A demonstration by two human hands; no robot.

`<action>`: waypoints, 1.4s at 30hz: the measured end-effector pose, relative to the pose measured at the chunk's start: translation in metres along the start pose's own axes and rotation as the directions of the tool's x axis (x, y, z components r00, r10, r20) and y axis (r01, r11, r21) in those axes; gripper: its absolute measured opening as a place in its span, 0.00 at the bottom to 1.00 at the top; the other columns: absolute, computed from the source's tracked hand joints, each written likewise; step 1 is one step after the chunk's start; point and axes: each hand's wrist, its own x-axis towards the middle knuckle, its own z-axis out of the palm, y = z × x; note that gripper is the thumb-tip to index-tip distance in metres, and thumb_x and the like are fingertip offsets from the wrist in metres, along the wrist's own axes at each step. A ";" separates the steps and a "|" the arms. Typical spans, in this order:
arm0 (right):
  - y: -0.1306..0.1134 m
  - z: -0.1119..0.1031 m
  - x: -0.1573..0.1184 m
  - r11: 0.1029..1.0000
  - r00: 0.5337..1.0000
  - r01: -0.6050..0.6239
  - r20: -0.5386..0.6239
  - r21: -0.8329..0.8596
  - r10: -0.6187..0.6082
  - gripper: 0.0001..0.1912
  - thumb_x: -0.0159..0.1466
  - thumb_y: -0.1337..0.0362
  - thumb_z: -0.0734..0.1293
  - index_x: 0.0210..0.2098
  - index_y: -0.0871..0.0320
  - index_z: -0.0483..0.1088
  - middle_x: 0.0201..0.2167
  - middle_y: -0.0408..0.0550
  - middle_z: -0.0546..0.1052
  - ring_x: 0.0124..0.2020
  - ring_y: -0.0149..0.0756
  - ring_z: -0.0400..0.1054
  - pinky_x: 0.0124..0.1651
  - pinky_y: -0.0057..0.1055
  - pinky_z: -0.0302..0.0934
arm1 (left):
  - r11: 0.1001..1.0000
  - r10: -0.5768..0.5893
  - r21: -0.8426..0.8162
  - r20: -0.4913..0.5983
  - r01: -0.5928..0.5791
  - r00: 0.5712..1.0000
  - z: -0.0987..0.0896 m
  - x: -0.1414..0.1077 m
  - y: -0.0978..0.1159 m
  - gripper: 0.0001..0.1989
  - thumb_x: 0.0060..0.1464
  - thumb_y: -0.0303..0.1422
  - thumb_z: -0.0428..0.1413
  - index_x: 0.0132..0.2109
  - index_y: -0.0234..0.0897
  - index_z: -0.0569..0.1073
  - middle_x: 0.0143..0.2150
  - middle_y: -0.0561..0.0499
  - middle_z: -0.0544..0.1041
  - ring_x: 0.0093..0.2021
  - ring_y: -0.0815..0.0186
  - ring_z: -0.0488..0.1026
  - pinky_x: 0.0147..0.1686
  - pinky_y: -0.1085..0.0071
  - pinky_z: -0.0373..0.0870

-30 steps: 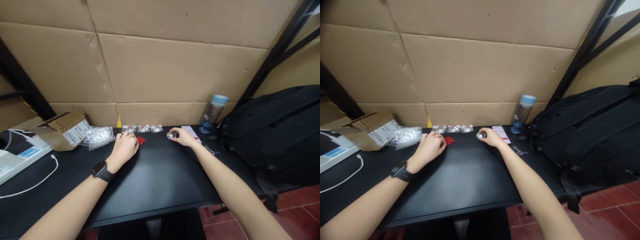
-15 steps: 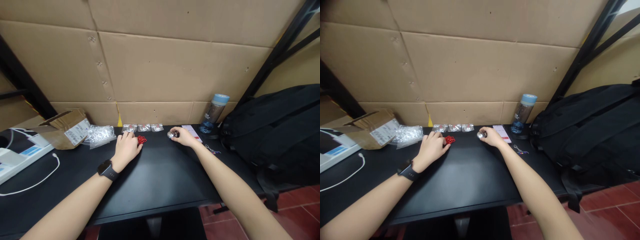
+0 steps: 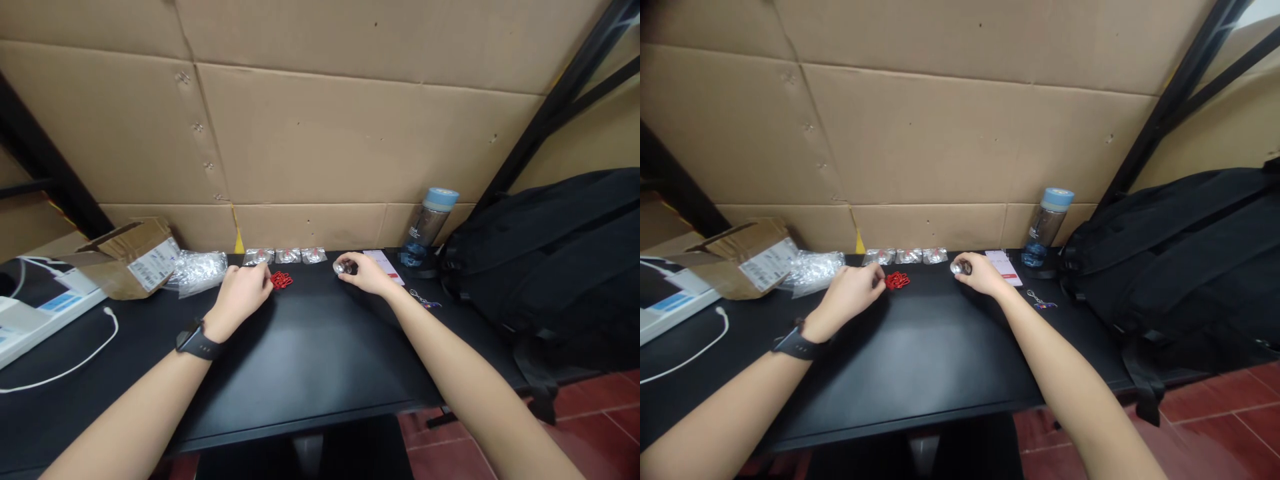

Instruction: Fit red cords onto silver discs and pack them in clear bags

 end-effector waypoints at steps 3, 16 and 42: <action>-0.008 0.002 -0.001 0.998 1.000 0.016 0.012 0.054 -0.016 0.15 0.59 0.66 0.73 0.46 0.55 0.77 0.42 0.47 0.81 0.40 0.37 0.74 0.47 0.33 0.67 | 0.989 0.073 -0.132 0.038 -0.067 0.997 0.000 -0.001 0.006 0.04 0.56 0.31 0.54 0.33 0.39 0.73 0.30 0.51 0.80 0.32 0.60 0.76 0.40 0.65 0.62; -0.040 0.020 -0.009 0.974 0.986 0.072 0.129 0.215 -0.101 0.27 0.57 0.65 0.75 0.55 0.53 0.72 0.49 0.48 0.80 0.44 0.37 0.74 0.42 0.32 0.67 | 0.927 0.248 -0.316 0.114 -0.202 0.962 0.016 -0.007 0.024 0.04 0.57 0.33 0.58 0.34 0.43 0.77 0.37 0.55 0.82 0.38 0.62 0.77 0.46 0.64 0.57; -0.086 0.033 -0.021 0.855 0.980 0.196 -0.069 0.480 -0.186 0.27 0.56 0.68 0.74 0.55 0.51 0.69 0.52 0.49 0.72 0.49 0.40 0.76 0.51 0.37 0.73 | 0.538 0.054 -0.842 0.067 0.028 0.996 0.029 -0.008 0.043 0.13 0.62 0.41 0.57 0.43 0.38 0.80 0.43 0.49 0.83 0.45 0.59 0.78 0.49 0.65 0.70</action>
